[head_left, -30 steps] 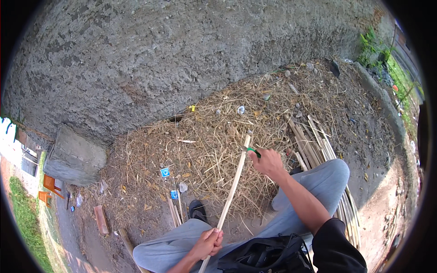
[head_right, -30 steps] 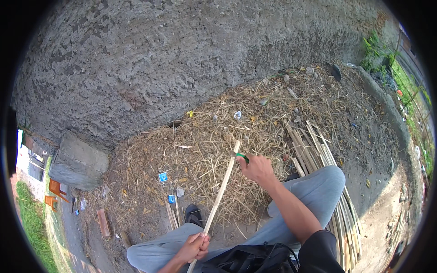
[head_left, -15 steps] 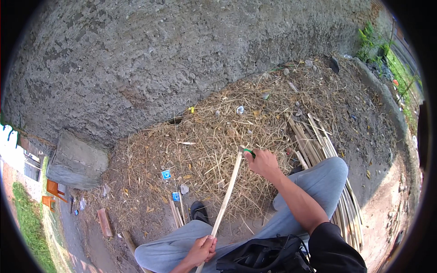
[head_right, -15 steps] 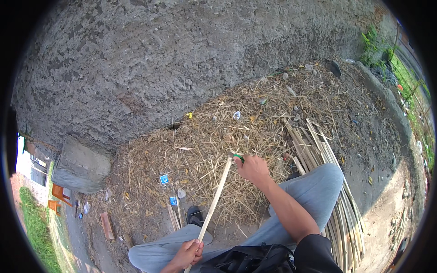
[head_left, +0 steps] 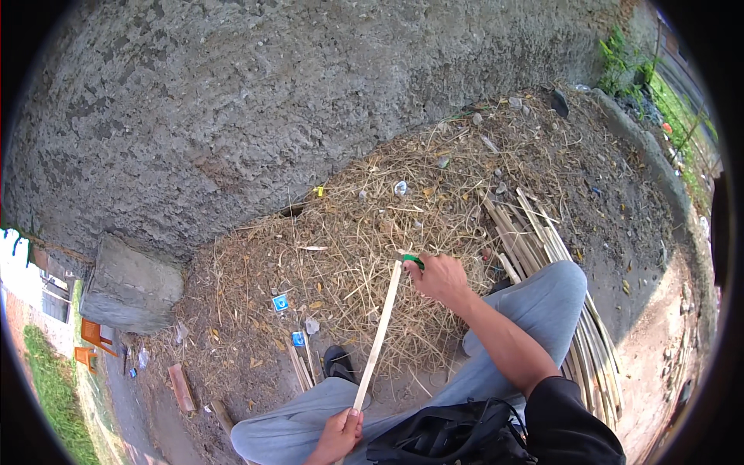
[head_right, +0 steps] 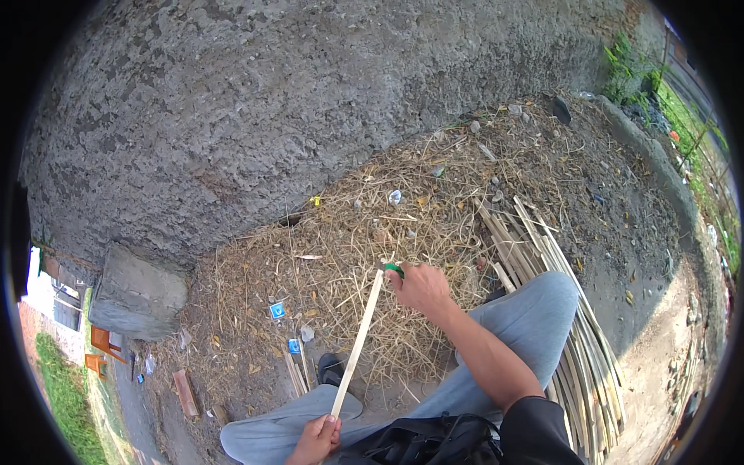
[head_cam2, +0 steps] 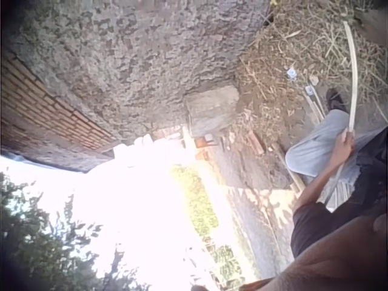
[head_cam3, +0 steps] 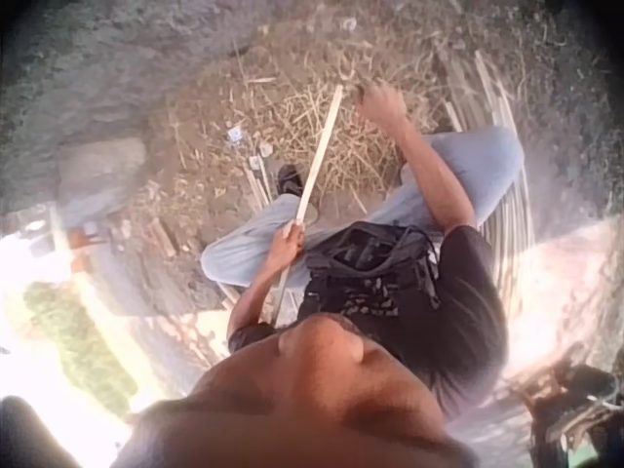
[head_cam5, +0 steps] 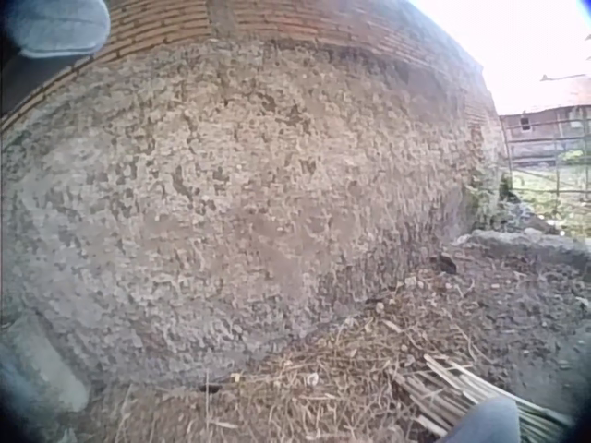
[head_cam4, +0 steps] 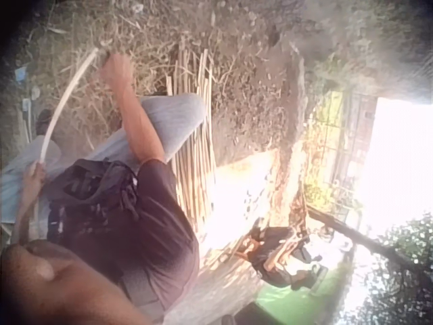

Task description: The person strips bark from a long bamboo strip using a knife, holding the strip with one hand while pulling the knife along it with the other.

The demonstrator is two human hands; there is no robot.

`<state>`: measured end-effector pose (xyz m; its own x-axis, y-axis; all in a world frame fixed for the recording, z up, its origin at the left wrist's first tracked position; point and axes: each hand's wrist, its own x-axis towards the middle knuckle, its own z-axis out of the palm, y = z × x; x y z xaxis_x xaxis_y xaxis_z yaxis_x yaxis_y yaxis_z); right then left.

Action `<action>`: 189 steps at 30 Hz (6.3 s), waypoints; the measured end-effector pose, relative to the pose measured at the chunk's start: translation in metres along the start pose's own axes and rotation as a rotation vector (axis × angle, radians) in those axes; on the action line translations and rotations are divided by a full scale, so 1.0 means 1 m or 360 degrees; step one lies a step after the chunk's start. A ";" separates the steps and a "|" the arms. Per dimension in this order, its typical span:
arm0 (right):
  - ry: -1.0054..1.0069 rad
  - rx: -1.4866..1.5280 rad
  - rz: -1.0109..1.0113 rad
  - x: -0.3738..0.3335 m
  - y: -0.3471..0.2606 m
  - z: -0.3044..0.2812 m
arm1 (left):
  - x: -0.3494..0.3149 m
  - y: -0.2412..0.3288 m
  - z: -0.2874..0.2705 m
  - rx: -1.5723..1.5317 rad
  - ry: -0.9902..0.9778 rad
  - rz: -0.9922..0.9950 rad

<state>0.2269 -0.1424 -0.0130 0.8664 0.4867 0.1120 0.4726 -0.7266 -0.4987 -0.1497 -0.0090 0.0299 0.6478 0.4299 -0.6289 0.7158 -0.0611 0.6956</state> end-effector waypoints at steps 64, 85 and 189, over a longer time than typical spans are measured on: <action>0.0032 0.2217 0.1315 0.021 0.029 0.002 | -0.012 0.010 -0.053 -0.1078 -0.0440 -0.0633; -0.0628 0.0012 0.0140 -0.015 -0.019 -0.029 | 0.073 0.078 -0.084 -0.1647 -0.1261 -0.0232; 0.0184 0.0346 -0.0529 -0.060 -0.045 -0.009 | 0.070 0.112 0.006 -0.1187 -0.0830 -0.0205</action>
<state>0.1554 -0.1430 0.0104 0.6906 0.6108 0.3873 0.6955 -0.4138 -0.5874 -0.0221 0.0093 0.0618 0.7399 -0.0788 -0.6681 0.5545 0.6337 0.5394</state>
